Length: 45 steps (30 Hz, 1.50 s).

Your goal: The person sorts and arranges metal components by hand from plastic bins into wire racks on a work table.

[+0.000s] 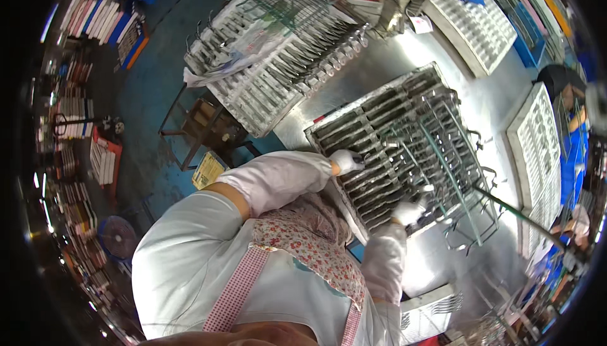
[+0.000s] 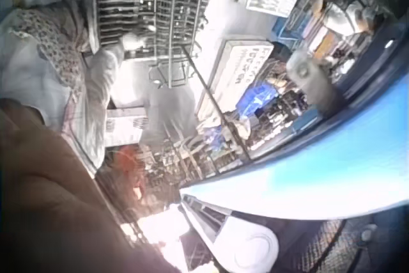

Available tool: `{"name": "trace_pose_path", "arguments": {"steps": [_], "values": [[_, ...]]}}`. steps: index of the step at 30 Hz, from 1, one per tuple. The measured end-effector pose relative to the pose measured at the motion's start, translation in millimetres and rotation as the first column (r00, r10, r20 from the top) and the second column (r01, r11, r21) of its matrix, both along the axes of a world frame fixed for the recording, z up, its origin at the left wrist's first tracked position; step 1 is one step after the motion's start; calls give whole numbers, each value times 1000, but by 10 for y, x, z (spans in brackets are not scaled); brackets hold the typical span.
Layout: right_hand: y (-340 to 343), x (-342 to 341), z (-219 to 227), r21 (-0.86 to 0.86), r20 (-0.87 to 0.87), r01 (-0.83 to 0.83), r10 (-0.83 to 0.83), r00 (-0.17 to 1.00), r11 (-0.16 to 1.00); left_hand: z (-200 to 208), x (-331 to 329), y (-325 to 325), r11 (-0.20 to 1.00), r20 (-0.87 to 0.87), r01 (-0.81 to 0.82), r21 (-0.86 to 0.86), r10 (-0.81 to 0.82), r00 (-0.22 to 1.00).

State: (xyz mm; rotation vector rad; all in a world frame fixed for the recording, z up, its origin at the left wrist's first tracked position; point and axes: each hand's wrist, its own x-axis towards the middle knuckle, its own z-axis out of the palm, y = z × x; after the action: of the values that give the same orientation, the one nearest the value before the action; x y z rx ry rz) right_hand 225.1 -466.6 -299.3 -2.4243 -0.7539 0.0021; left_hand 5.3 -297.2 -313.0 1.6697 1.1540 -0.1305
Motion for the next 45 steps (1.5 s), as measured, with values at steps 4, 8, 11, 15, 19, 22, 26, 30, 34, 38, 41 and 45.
{"name": "trace_pose_path", "arguments": {"steps": [4,8,11,15,19,22,26,30,34,38,41,45], "values": [[1204,-1268,517,167,2,-630,639,769,758,171,-689,347,862,277,-461,-211,505,818],[2537,-2289,845,-258,44,-844,879,476,470,313,-1503,652,508,344,-669,-542,861,375],[3309,-2861,759,-540,-102,-820,953,285,188,278,-1915,665,552,367,-752,-360,825,430],[3719,-3168,456,-716,-50,-690,979,197,102,176,-2057,748,352,179,-791,-500,936,304],[3817,-3204,504,-727,-168,-677,928,332,111,281,-2160,895,244,174,-663,-707,970,171],[3717,-3277,1001,-651,-291,-759,910,295,38,405,-2270,1022,151,100,-579,-801,988,119],[3897,-2701,479,-212,-418,-975,908,35,-60,836,-2277,1307,186,196,-88,-979,973,-124],[4117,-3000,671,-700,-90,-692,939,331,176,618,-2396,1372,96,127,-220,-971,983,-130],[4248,-3006,334,-806,-175,-588,925,337,62,745,-2635,1289,92,119,-241,-966,987,-103],[4213,-3089,740,-696,-245,-718,935,255,14,534,-2548,1061,386,640,-650,-654,740,-205],[4235,-2758,573,-408,-466,-900,883,60,-155,58,-2462,983,455,533,-876,-160,787,311],[3870,-3164,764,101,-689,-993,724,-28,57,118,-2330,1238,92,132,-250,-964,981,-145]]}}
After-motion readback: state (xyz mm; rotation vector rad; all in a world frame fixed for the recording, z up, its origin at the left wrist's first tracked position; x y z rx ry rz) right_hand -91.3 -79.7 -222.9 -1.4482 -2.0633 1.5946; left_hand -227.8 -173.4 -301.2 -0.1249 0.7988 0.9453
